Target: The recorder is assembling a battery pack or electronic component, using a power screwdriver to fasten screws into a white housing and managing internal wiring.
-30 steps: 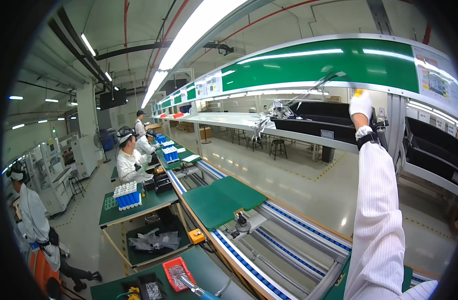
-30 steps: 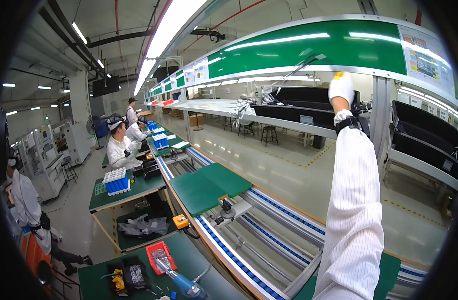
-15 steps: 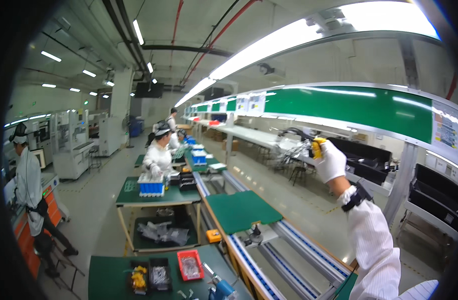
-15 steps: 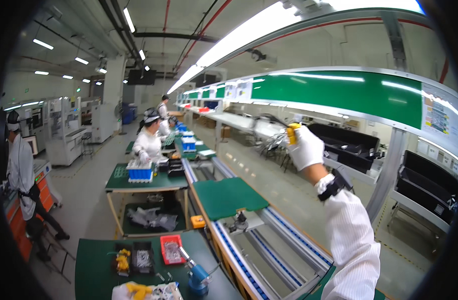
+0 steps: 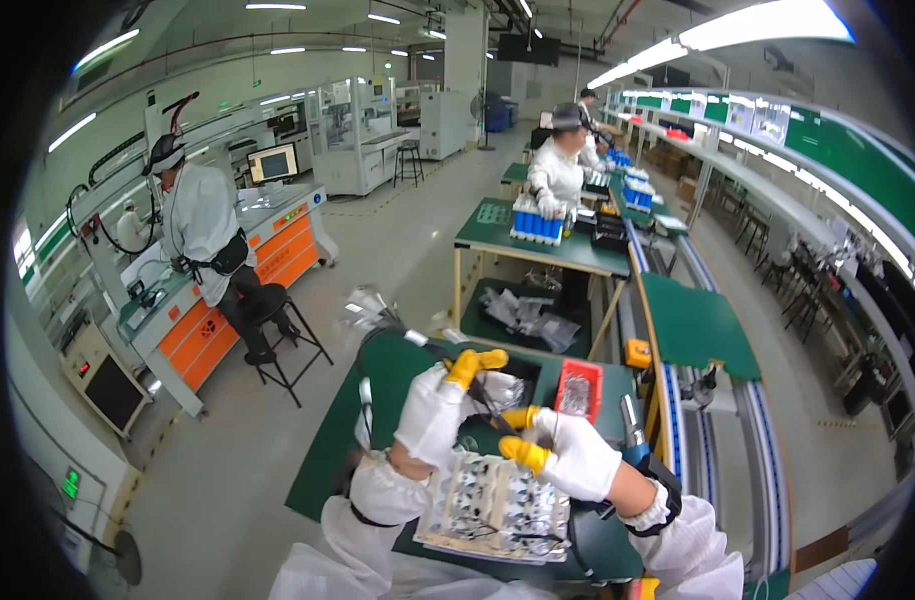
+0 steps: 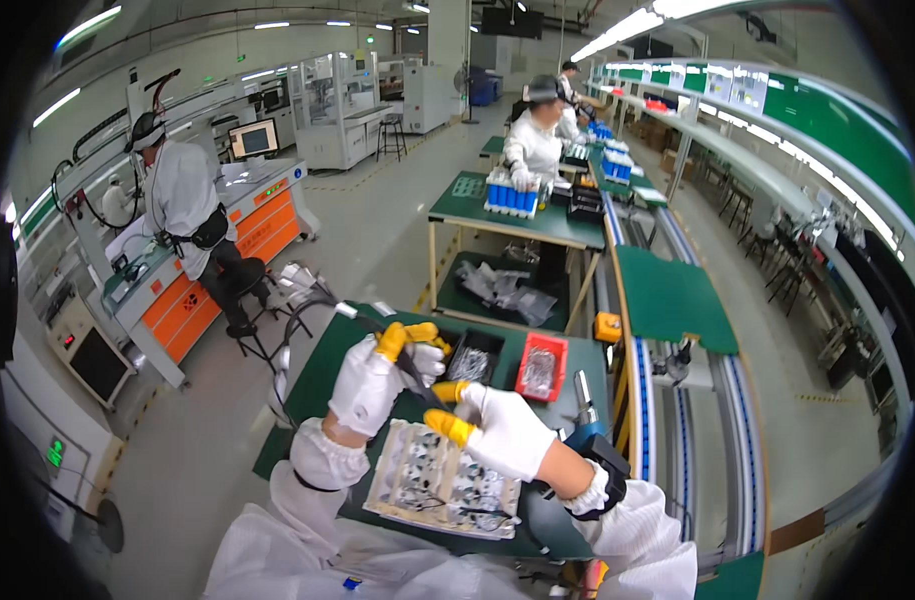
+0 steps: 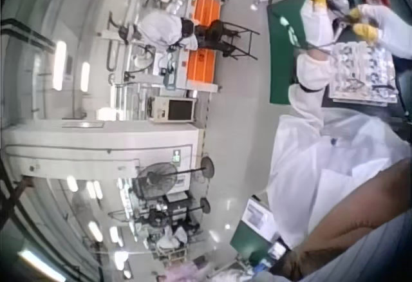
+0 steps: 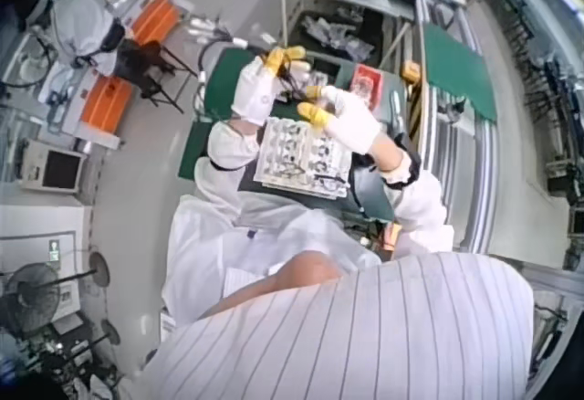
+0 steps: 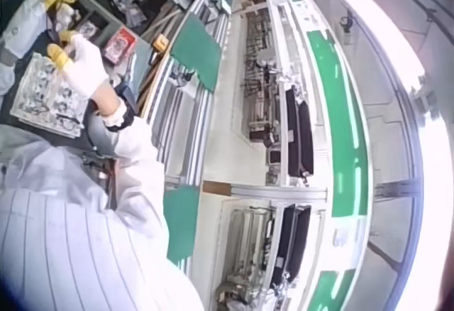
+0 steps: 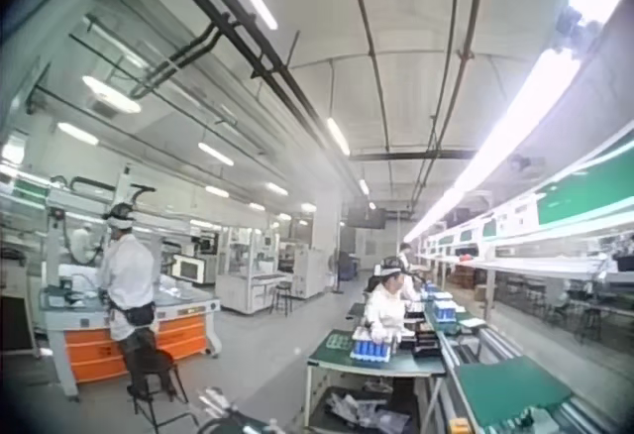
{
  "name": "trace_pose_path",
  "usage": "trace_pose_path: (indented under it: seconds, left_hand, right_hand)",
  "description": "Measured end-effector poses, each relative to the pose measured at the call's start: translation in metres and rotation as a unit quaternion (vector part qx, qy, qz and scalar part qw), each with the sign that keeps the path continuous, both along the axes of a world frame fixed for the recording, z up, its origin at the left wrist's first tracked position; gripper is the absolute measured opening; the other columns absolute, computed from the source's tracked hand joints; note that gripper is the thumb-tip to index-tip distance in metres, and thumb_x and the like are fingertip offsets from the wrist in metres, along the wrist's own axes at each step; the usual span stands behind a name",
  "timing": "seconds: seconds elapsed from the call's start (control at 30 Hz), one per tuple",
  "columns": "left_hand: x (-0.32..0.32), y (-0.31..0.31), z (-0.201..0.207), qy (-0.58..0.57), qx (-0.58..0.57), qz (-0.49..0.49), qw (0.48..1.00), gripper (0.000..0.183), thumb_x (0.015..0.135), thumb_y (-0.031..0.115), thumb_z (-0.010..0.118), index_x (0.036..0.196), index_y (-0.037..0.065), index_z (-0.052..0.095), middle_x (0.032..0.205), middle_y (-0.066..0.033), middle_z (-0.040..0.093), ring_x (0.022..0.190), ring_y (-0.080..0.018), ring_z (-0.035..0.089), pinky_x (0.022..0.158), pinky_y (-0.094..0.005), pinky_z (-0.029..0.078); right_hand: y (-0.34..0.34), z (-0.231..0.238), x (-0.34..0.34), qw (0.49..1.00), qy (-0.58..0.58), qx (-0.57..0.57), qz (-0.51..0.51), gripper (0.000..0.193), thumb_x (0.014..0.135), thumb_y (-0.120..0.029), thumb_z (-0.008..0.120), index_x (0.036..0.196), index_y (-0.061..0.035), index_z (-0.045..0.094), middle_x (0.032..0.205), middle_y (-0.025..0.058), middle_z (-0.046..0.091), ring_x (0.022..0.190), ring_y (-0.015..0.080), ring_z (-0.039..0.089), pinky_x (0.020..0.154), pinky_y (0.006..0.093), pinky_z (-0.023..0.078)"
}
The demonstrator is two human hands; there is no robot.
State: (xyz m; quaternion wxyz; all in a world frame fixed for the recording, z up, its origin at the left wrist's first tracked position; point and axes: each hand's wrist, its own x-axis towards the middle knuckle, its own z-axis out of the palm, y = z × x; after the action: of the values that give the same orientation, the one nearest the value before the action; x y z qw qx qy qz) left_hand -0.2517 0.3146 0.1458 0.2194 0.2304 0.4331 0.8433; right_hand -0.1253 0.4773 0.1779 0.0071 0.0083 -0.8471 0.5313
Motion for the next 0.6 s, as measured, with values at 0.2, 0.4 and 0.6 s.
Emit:
trace_pose_path:
  seconds: [0.2, 0.4, 0.6]
  left_hand:
    - [-0.011, 0.017, -0.007, 0.061, -0.086, -0.045, 0.993, 0.036, 0.104, 0.027, 0.059, 0.121, -0.005, 0.067, 0.106, -0.0099, 0.074, 0.084, -0.0156, 0.071, 0.072, -0.0276, 0.057]
    - [-0.025, 0.041, -0.038, 0.076, -0.186, -0.012, 0.980, 0.026, 0.099, 0.022, 0.068, 0.107, -0.002, 0.069, 0.091, -0.0045, 0.072, 0.073, -0.0105, 0.066, 0.064, -0.0261, 0.053]
    - [-0.016, 0.054, -0.058, 0.012, -0.168, -0.044, 0.985, 0.019, 0.096, 0.018, 0.071, 0.101, 0.000, 0.068, 0.079, -0.0038, 0.070, 0.066, -0.0093, 0.064, 0.058, -0.0206, 0.049]
  right_hand:
    - [-0.005, -0.031, -0.032, 0.979, 0.003, -0.202, -0.034, 0.025, 0.103, -0.022, 0.059, 0.111, 0.0001, 0.067, 0.072, 0.0027, 0.065, 0.061, 0.0061, 0.058, 0.059, 0.0225, 0.048]
    - [0.021, -0.042, -0.026, 0.962, -0.037, -0.261, -0.066, 0.028, 0.104, -0.015, 0.039, 0.108, 0.0007, 0.062, 0.078, 0.0110, 0.071, 0.053, 0.0136, 0.064, 0.051, 0.0240, 0.053]
    - [0.023, -0.055, -0.028, 0.934, 0.009, -0.194, -0.299, 0.022, 0.100, -0.007, 0.042, 0.109, 0.0020, 0.060, 0.077, 0.0095, 0.069, 0.058, 0.0159, 0.068, 0.052, 0.0266, 0.056]
